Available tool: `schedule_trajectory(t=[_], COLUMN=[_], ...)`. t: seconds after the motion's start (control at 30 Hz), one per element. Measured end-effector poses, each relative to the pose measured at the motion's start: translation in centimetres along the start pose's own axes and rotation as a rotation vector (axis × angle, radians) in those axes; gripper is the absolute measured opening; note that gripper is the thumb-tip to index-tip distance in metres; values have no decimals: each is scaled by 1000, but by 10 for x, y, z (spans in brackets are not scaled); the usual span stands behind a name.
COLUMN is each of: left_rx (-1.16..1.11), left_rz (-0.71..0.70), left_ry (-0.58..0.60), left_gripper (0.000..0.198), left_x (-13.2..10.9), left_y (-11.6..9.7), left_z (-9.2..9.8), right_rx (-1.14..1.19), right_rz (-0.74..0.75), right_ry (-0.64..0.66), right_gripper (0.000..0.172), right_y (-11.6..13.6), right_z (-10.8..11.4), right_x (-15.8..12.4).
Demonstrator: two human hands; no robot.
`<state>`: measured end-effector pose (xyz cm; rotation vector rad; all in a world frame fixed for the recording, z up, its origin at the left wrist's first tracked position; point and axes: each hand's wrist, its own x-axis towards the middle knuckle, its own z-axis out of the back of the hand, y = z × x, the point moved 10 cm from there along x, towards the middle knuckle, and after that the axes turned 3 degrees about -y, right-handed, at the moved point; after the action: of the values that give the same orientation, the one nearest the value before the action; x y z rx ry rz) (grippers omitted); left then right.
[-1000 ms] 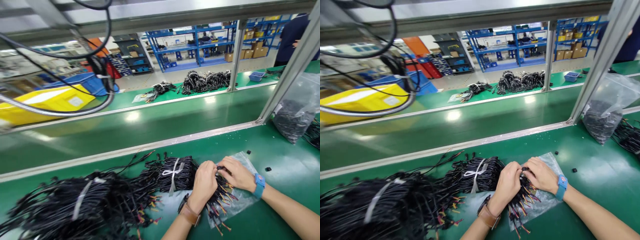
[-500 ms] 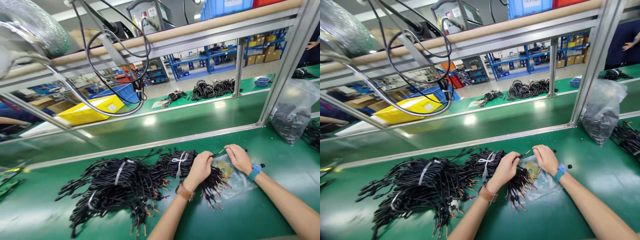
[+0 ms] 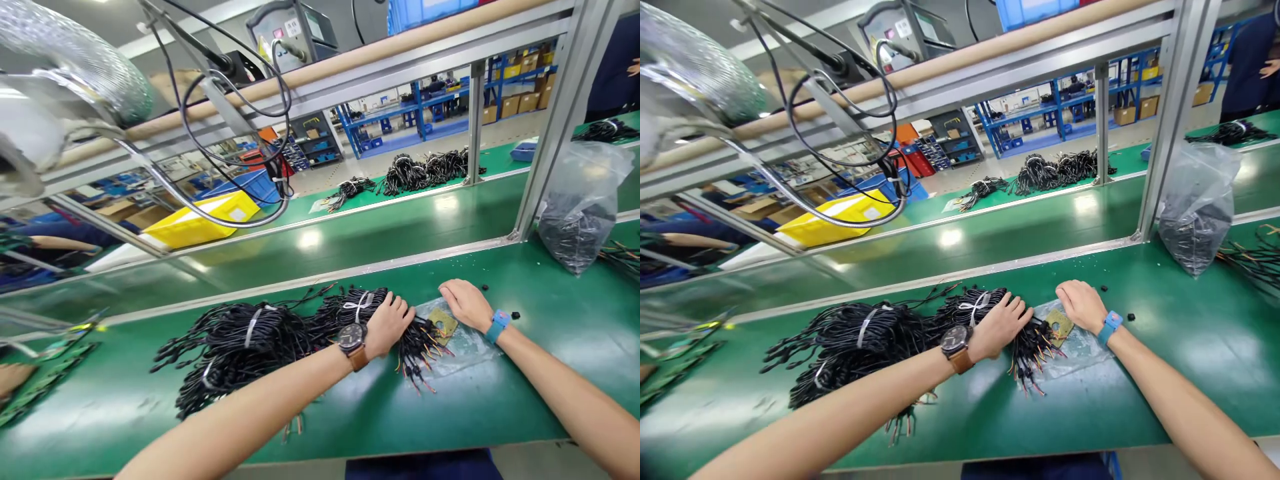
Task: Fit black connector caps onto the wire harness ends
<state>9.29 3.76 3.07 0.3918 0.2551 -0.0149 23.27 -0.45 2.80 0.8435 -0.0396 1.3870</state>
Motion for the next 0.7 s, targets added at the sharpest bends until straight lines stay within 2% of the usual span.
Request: schedule_trajectory(t=[0.17,0.23,0.33,0.43,0.5,0.57,0.63,0.7], left_rx=[1,-26,-70,-106,-136,-175,-221,-275], left_rz=[26,19,25,103,202,347,552,781], left_ry=[-17,-42,-122,-257,-378,-525,-696,-872], left_gripper=[63,47,21,13,8,7,11,9], left_x=[8,6,-6,-24,-43,-70,-109,-158], left_y=[1,2,6,23,47,85,136,189], left_z=[-8,-7,5,25,42,59,76,89], right_rx=[-5,5,26,34,40,47,51,60], right_rz=[27,47,71,66,54,42,25,0], right_ry=[34,34,14,23,36,43,50,63], right_gripper=[38,40,42,41,42,43,45,46], right_y=[0,0,0,-5,-8,-10,-11,-13], right_z=[-3,-4,-4,-8,-11,-13,-14,-16], right_x=[-1,-2,-4,-6,-7,-8,-9,-9])
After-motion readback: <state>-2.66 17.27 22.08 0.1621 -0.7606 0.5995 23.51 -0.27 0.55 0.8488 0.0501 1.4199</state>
